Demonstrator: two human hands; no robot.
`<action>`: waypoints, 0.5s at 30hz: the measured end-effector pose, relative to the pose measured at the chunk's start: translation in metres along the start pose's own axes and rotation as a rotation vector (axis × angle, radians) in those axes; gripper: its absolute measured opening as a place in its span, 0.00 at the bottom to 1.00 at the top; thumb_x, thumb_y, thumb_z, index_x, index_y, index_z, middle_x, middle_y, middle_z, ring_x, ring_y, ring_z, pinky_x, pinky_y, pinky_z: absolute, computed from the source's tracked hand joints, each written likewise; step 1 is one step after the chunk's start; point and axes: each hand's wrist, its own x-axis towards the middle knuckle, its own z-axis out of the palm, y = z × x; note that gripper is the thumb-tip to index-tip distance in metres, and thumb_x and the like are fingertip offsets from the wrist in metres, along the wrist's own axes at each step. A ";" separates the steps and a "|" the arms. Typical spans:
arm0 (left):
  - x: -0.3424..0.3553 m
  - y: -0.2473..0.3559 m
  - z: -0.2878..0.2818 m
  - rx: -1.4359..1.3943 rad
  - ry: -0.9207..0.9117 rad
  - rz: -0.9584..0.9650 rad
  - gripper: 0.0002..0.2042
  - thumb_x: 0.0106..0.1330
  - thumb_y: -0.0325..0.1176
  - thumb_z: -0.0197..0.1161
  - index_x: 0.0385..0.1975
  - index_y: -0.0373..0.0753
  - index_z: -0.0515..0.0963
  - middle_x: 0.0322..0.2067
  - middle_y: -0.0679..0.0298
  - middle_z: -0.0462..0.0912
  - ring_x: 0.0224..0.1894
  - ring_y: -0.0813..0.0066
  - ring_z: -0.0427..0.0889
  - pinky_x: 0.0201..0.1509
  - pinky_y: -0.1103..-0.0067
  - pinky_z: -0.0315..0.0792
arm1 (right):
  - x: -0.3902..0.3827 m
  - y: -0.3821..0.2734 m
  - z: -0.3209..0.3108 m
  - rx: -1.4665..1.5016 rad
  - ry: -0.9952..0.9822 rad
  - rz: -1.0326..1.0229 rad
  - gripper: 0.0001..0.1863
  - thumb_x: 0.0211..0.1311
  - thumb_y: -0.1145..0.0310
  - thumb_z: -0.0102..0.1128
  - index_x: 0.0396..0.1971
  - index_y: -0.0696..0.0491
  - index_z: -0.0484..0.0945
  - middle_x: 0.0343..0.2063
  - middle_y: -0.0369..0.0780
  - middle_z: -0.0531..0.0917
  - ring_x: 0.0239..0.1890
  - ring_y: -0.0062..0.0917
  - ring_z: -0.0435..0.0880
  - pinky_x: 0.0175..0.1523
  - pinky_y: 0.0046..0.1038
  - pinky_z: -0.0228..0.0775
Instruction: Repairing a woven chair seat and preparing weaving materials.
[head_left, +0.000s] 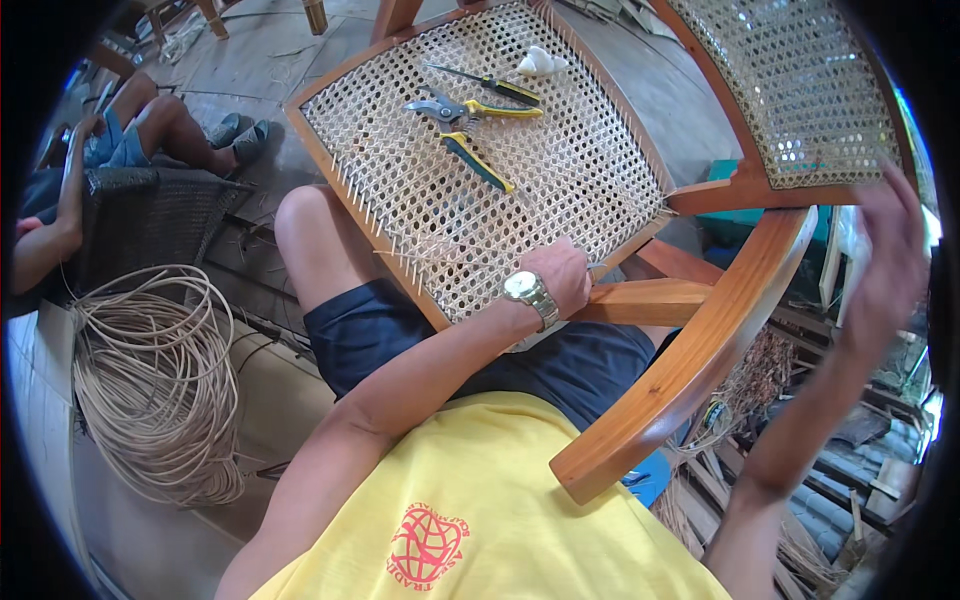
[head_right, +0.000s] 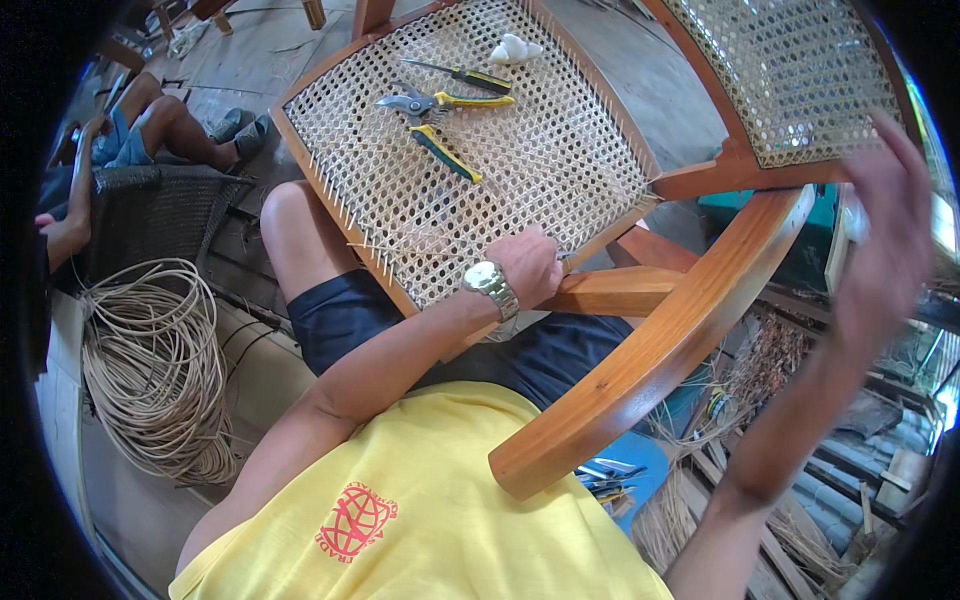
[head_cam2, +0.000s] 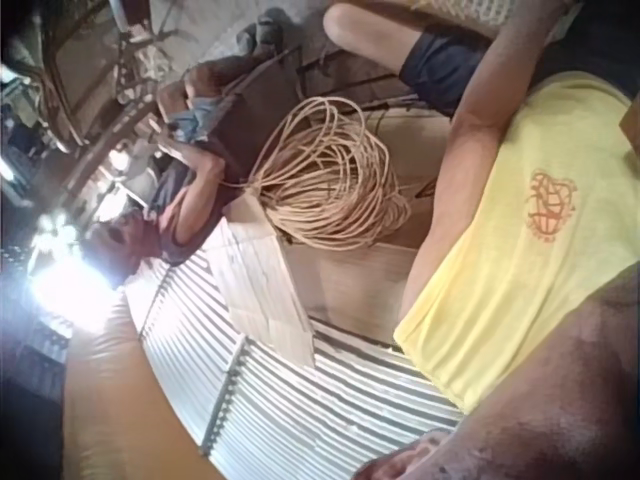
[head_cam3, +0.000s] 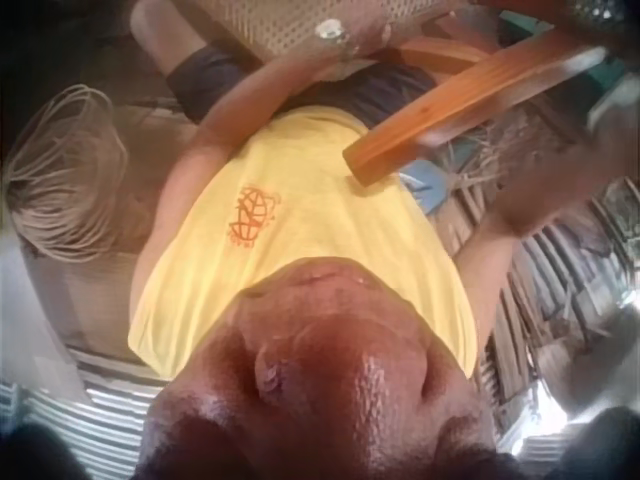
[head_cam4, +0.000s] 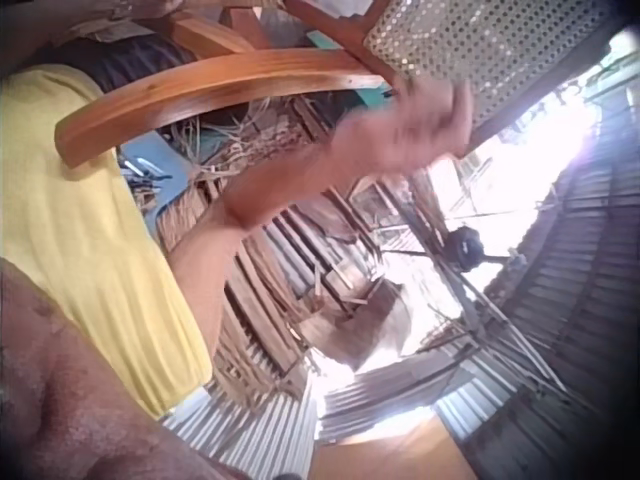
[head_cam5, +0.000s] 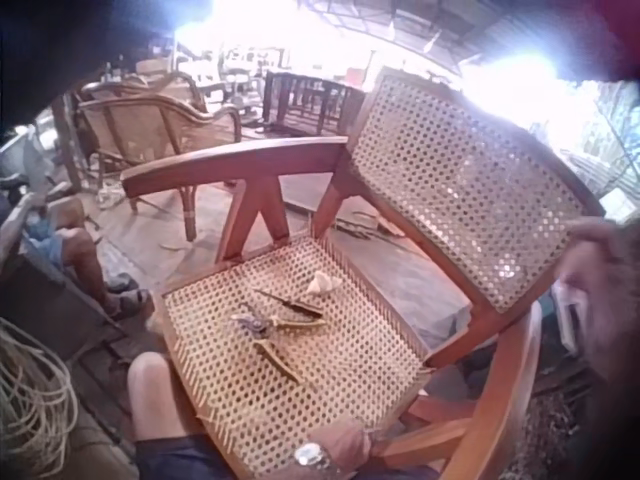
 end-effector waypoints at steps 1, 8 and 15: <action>0.000 0.002 0.002 -0.012 0.021 -0.020 0.08 0.69 0.35 0.62 0.35 0.38 0.84 0.40 0.51 0.85 0.43 0.51 0.89 0.47 0.59 0.82 | 0.020 0.000 0.041 0.046 -0.193 -0.047 0.15 0.74 0.74 0.59 0.58 0.54 0.83 0.53 0.40 0.86 0.56 0.23 0.84 0.54 0.28 0.80; -0.007 0.001 0.005 -0.147 0.123 -0.090 0.08 0.69 0.36 0.64 0.38 0.39 0.85 0.41 0.52 0.86 0.44 0.51 0.89 0.50 0.59 0.82 | 0.058 -0.011 0.309 -0.181 -0.929 -0.350 0.27 0.81 0.46 0.56 0.65 0.52 0.76 0.52 0.48 0.86 0.56 0.43 0.85 0.60 0.45 0.74; -0.007 -0.004 -0.001 -0.205 0.090 -0.064 0.10 0.71 0.34 0.67 0.40 0.33 0.88 0.42 0.46 0.89 0.47 0.48 0.92 0.51 0.60 0.85 | 0.046 -0.003 0.399 -0.310 -1.104 -0.239 0.30 0.79 0.44 0.58 0.64 0.53 0.73 0.62 0.51 0.82 0.67 0.44 0.81 0.70 0.44 0.71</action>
